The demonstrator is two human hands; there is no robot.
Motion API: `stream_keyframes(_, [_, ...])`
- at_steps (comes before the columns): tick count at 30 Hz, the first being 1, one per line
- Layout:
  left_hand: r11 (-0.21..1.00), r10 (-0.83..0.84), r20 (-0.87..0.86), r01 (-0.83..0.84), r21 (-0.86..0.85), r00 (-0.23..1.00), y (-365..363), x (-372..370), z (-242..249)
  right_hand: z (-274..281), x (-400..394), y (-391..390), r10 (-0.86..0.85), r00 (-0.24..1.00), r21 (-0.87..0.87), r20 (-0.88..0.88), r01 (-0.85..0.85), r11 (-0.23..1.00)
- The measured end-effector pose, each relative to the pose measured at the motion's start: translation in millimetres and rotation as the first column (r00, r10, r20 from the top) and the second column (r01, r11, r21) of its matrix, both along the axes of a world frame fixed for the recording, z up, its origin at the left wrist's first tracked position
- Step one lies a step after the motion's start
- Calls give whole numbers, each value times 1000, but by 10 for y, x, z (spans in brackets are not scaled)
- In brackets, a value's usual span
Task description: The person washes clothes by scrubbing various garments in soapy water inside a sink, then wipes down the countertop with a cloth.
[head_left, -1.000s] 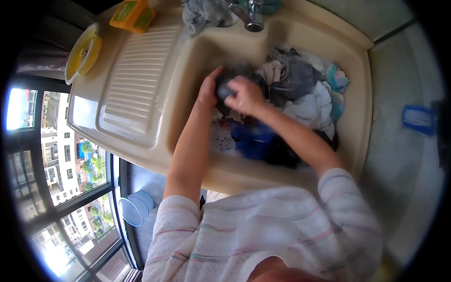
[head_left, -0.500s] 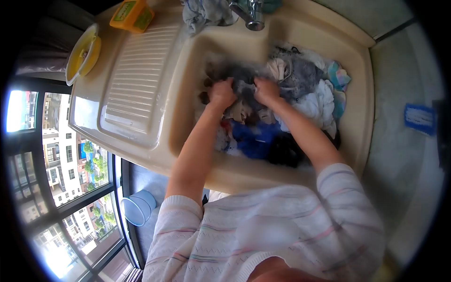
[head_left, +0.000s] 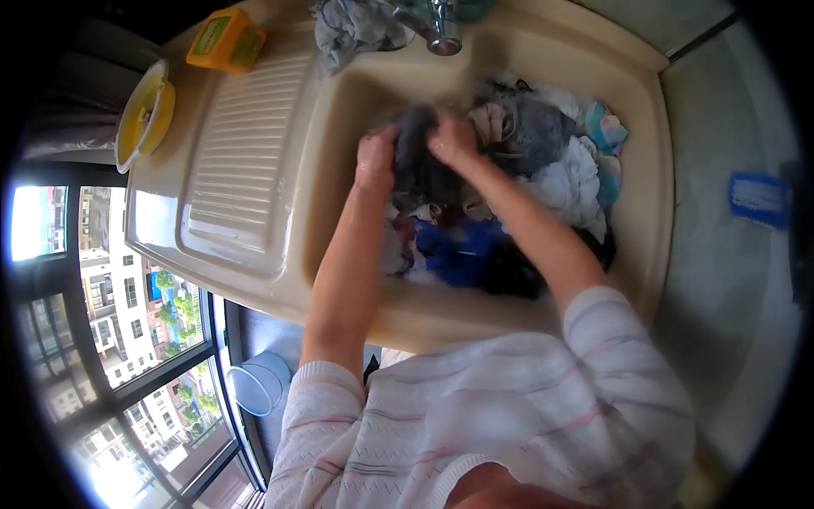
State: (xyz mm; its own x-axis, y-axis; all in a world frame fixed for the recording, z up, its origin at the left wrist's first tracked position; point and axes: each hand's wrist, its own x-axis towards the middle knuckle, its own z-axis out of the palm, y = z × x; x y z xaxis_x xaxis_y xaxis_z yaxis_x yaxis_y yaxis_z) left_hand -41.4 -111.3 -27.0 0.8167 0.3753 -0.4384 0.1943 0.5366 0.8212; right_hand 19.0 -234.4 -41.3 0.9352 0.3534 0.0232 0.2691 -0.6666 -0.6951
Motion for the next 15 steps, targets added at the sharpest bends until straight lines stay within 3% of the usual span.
stream_keyframes(2, [970,36,45,-46,239,998,34,9,239,-248,206,-328,114,986,-97,120,-102,990])
stream_keyframes(3, [905,18,-39,0,426,999,42,-5,233,-278,154,-380,103,979,-133,175,-81,988])
stream_keyframes(4, [721,-103,-162,186,668,981,23,-41,121,-319,45,-437,102,968,-168,228,-64,984])
stream_keyframes(5, [443,-176,-310,357,822,934,4,-67,-56,-340,-5,-462,102,953,-196,285,-47,979])
stream_keyframes(6, [106,-190,-468,492,864,863,-15,-74,-159,-427,22,-482,165,962,-284,219,-99,954])
stream_keyframes(7, [61,-241,-660,690,721,711,-57,-47,-263,-540,54,-509,219,965,-365,147,-153,918])
stream_keyframes(8, [-6,-251,-721,743,669,646,-113,-52,-196,-484,51,-491,262,962,-438,70,-207,875])
stream_keyframes(9, [143,-352,-670,745,652,654,-69,-62,-106,-417,84,-471,136,983,-420,-126,-177,890])
stream_keyframes(10, [285,-446,-600,741,608,664,-5,-76,-45,-342,152,-427,126,972,-493,-199,-211,844])
stream_keyframes(11, [625,-361,-412,545,559,837,82,-65,-148,-220,117,-359,124,974,-419,-191,-195,887])
stream_keyframes(12, [873,-187,-239,273,404,953,154,-35,-248,-105,65,-280,123,976,-343,-181,-180,922])
stream_keyframes(13, [994,-96,-84,100,42,992,141,-50,-68,40,-86,-184,214,977,-167,16,-208,964])
stream_keyframes(14, [963,-121,-87,96,-253,989,185,-21,-118,188,-305,-92,263,939,8,222,-271,963])
stream_keyframes(15, [976,-215,141,219,-12,966,212,-96,-303,422,-533,4,356,891,96,283,-395,914])
